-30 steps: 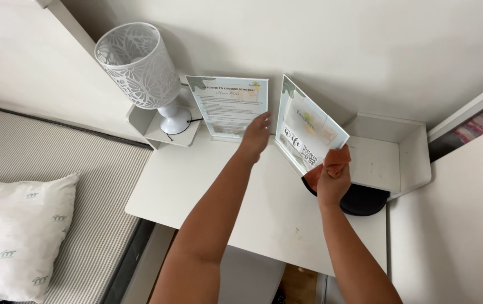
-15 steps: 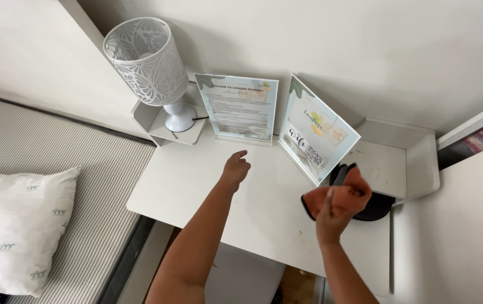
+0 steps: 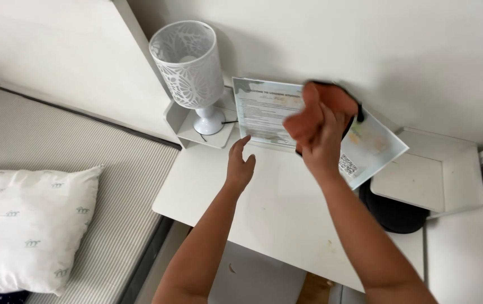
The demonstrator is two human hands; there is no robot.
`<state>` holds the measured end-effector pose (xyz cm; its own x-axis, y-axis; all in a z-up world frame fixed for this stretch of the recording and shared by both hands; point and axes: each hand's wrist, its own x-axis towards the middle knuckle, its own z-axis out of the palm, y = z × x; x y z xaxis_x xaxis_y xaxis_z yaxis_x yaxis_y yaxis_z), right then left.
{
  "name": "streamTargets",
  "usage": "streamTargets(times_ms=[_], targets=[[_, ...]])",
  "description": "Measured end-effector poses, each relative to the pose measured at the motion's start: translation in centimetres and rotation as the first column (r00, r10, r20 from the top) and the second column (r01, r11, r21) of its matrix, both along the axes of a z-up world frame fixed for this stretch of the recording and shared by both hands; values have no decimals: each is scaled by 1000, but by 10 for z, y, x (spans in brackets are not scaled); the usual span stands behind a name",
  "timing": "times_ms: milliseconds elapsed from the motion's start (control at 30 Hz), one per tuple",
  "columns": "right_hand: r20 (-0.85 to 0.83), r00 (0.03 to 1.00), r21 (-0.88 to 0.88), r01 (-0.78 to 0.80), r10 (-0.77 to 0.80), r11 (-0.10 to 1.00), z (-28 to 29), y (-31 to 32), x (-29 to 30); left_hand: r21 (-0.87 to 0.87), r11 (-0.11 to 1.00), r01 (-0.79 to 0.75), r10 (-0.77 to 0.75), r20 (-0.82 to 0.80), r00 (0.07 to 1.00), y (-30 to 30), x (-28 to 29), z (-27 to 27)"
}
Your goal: The person wipes a white desk and a wardrobe shelf using a cloth. They move two framed signs and a vase of flowers to clean the surfaces underneath, then return the items to the desk. The person also wipes the inside of the wardrobe.
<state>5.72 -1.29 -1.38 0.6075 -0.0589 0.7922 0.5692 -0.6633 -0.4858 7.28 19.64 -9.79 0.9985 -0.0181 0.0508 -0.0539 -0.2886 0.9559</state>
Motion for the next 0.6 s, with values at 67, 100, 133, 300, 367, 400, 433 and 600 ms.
streamTargets(times_ms=[67, 100, 133, 300, 367, 400, 433, 600], targets=[[23, 993, -208, 114, -112, 971, 12, 11, 34, 24, 999, 30, -32, 88, 996, 14, 7, -14], [62, 975, -404, 219, -212, 888, 19, 17, 52, 48, 997, 52, -60, 171, 983, 21, 11, -21], [67, 974, -405, 224, -215, 886, 15, 21, 70, 47, 997, 56, -63, 176, 982, 28, 11, -18], [-152, 940, -555, 176, -306, 813, 0, 41, 130, 4, 986, 169, -168, 71, 983, 63, 4, 9], [-177, 918, -549, 208, -355, 810, 1, 48, 132, 11, 982, 188, -188, 79, 979, 75, 9, 9], [-200, 896, -545, 235, -397, 805, 2, 50, 132, 16, 980, 200, -201, 89, 976, 79, 11, 9], [-202, 891, -546, 243, -407, 802, 3, 52, 128, 15, 977, 212, -212, 86, 973, 83, 15, 1], [-237, 906, -560, 167, -350, 811, 7, 51, 111, 20, 977, 210, -207, 292, 934, 85, 33, -41]])
